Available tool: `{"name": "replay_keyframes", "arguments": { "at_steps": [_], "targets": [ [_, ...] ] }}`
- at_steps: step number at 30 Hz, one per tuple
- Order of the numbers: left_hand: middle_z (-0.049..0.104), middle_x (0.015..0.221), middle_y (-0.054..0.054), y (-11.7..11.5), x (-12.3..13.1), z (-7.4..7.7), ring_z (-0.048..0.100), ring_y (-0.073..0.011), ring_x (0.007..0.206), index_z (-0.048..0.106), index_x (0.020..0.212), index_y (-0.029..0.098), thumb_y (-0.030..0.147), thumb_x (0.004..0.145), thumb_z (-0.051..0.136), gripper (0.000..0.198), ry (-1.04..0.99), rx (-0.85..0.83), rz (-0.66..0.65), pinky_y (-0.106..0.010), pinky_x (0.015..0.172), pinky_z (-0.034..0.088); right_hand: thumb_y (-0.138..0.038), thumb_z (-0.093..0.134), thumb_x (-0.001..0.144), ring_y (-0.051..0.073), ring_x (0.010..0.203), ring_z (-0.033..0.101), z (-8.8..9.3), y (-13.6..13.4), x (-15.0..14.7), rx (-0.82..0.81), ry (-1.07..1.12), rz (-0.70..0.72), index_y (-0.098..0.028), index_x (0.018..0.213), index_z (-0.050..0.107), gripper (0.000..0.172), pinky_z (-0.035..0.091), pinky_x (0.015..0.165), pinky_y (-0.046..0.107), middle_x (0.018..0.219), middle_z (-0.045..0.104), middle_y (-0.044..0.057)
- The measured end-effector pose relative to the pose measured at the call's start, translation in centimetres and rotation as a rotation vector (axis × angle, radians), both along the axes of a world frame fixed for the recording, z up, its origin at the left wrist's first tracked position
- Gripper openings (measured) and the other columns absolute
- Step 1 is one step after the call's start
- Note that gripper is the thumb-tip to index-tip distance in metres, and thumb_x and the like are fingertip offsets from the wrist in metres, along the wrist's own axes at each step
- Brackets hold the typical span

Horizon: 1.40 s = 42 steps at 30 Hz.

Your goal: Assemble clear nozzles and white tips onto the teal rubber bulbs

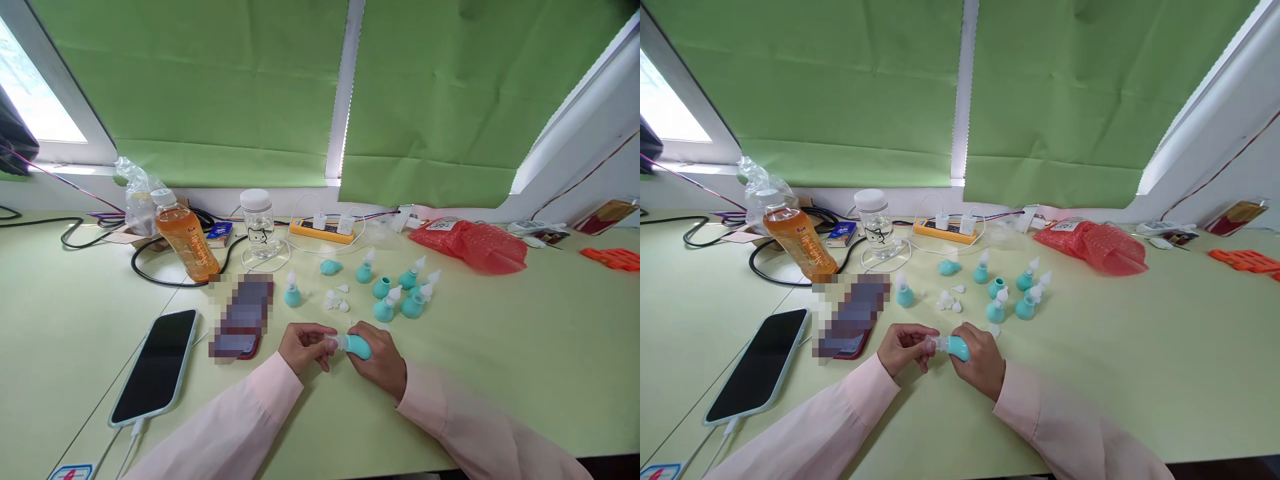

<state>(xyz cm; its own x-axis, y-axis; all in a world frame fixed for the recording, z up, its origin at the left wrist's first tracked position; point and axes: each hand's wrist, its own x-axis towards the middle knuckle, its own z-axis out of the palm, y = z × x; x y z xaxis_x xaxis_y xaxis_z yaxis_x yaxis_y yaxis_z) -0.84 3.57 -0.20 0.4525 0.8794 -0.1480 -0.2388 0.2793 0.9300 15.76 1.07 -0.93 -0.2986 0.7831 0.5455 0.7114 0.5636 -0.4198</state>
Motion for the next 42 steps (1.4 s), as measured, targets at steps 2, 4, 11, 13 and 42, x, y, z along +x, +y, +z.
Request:
{"name": "replay_keyframes", "arguments": {
  "at_steps": [2, 4, 11, 13, 42],
  "targets": [
    [0.054, 0.047, -0.001, -0.2, 0.1, 0.0, 0.047, -0.0098, 0.040, 0.065, 0.076, 0.006, 0.030, 0.049, 0.073, 0.037, 0.031, 0.052, 0.024, -0.027, 0.037, 0.047, -0.012, 0.047, 0.063, 0.012, 0.053, 0.048, 0.1, 0.1, -0.1, -0.060, 0.033, -0.009, -0.018, 0.068, 0.048, 0.007, 0.035, 0.049, 0.022, 0.058, 0.051, 0.000],
    [0.052, 0.049, -0.001, -0.3, 0.0, 0.0, 0.048, -0.0100, 0.041, 0.066, 0.078, 0.007, 0.030, 0.051, 0.071, 0.036, 0.076, 0.121, 0.020, -0.027, 0.038, 0.047, -0.013, 0.048, 0.062, 0.011, 0.051, 0.047, 0.2, 0.1, -0.1, -0.161, 0.059, 0.005, -0.018, 0.064, 0.047, 0.006, 0.034, 0.048, 0.021, 0.055, 0.050, -0.002],
    [0.052, 0.059, -0.003, -0.4, -0.3, 0.3, 0.049, -0.0104, 0.045, 0.067, 0.077, 0.008, 0.030, 0.056, 0.067, 0.030, 0.171, 0.272, -0.088, -0.023, 0.036, 0.047, -0.011, 0.050, 0.058, 0.007, 0.046, 0.038, 0.7, 0.2, 0.2, -0.453, 0.112, 0.128, -0.017, 0.060, 0.046, 0.007, 0.028, 0.044, 0.019, 0.051, 0.044, -0.005],
    [0.051, 0.060, -0.003, -0.5, -0.3, 0.5, 0.050, -0.0107, 0.047, 0.067, 0.078, 0.009, 0.030, 0.057, 0.066, 0.030, 0.173, 0.281, -0.105, -0.023, 0.038, 0.048, -0.012, 0.051, 0.057, 0.006, 0.046, 0.036, 0.7, 0.3, 0.2, -0.531, 0.155, 0.142, -0.017, 0.060, 0.046, 0.007, 0.027, 0.044, 0.018, 0.051, 0.041, -0.005],
    [0.056, 0.048, -0.003, 1.3, 0.1, -0.1, 0.050, -0.0149, 0.040, 0.050, 0.071, 0.012, 0.033, 0.062, 0.052, 0.023, -0.178, -0.126, -0.005, -0.025, 0.041, 0.037, -0.026, 0.050, 0.073, 0.007, 0.042, 0.043, 3.1, 1.7, 3.6, -0.235, -0.068, 0.066, -0.015, 0.091, 0.054, 0.021, 0.040, 0.046, 0.021, 0.056, 0.052, -0.001]
  ]
}}
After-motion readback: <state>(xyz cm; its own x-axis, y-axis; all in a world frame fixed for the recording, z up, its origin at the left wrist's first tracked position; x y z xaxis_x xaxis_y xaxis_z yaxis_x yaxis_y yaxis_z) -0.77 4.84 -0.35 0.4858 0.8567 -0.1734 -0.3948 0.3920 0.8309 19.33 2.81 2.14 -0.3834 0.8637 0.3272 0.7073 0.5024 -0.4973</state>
